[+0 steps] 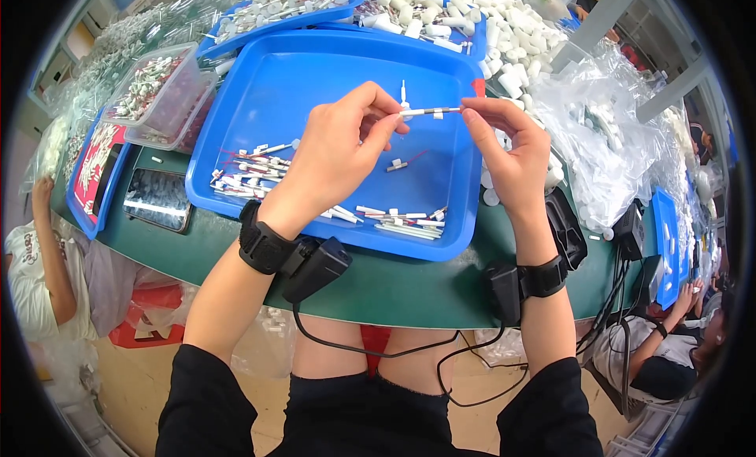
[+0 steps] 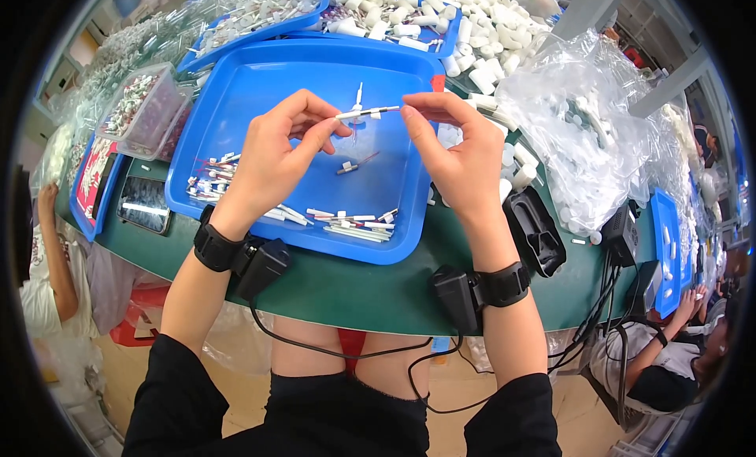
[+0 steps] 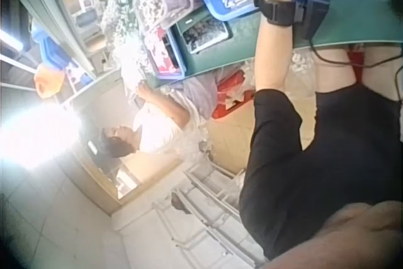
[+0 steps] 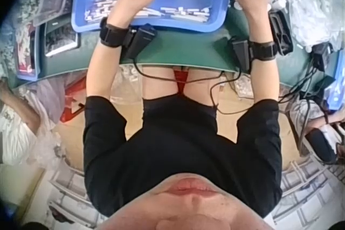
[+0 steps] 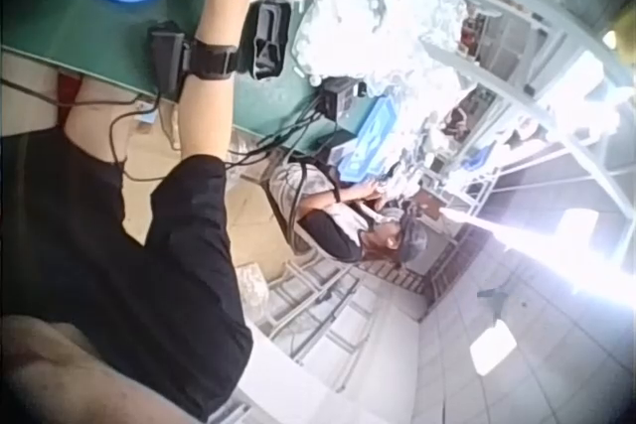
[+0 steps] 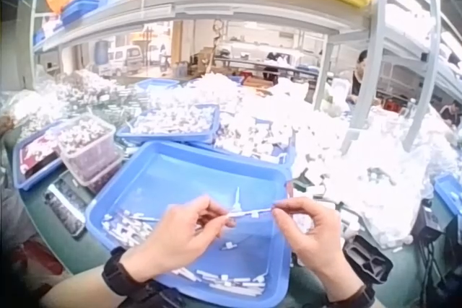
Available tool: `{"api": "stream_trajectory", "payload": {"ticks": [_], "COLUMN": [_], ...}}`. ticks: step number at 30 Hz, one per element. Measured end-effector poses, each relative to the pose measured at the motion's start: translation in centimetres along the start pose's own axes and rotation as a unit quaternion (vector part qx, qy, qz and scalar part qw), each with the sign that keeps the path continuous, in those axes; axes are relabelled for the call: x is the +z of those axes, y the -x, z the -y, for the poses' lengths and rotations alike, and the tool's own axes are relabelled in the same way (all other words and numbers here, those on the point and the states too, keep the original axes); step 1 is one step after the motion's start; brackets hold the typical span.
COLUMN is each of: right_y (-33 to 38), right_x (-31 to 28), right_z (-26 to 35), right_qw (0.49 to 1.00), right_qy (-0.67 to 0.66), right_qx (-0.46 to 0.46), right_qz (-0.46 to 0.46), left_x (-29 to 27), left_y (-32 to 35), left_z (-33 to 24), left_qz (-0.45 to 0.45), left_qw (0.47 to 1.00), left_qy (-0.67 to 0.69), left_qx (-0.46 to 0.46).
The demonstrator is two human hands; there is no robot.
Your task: Assembling small white plastic valve components by manually joining two pieces together.
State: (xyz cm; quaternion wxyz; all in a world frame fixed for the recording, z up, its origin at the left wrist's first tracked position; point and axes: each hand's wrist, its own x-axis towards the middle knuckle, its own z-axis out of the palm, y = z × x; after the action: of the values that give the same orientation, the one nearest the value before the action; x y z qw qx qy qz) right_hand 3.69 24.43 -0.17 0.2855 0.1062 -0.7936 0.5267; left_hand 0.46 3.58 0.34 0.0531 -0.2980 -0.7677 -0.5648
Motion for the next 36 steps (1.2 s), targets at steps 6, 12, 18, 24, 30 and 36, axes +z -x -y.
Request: {"api": "stream_trajectory", "payload": {"ticks": [6,12,18,24,30,36], "right_y": [0.1,0.3,0.8,1.1,0.8,-1.0], "right_x": [-0.1,0.3,1.0,1.0,1.4,-3.8], "right_z": [0.0,0.4,0.7,0.5,1.4,-2.2], "right_qw": [0.999,0.996,0.992,0.990,0.993,0.944], "right_qy": [0.018,0.031,0.019,0.020,-0.039,0.319], "right_qx": [-0.024,-0.057,-0.068,-0.066,-0.014,0.052], "right_qz": [0.041,0.061,0.106,0.125,0.107,-0.064], "left_x": [0.1,0.1,-0.2,-0.1,-0.3,-0.2], "left_y": [-0.1,0.0,0.1,0.1,0.8,0.5], "left_z": [0.1,0.5,0.2,-0.3,1.7,-0.5], "left_qz": [0.002,-0.005,0.006,0.053,0.150,0.138], "left_qw": [1.000,1.000,0.999,0.997,0.983,0.983], "left_qy": [0.000,-0.016,-0.042,-0.053,-0.107,-0.074], "left_qx": [-0.003,0.015,0.006,-0.012,0.017,-0.099]}}
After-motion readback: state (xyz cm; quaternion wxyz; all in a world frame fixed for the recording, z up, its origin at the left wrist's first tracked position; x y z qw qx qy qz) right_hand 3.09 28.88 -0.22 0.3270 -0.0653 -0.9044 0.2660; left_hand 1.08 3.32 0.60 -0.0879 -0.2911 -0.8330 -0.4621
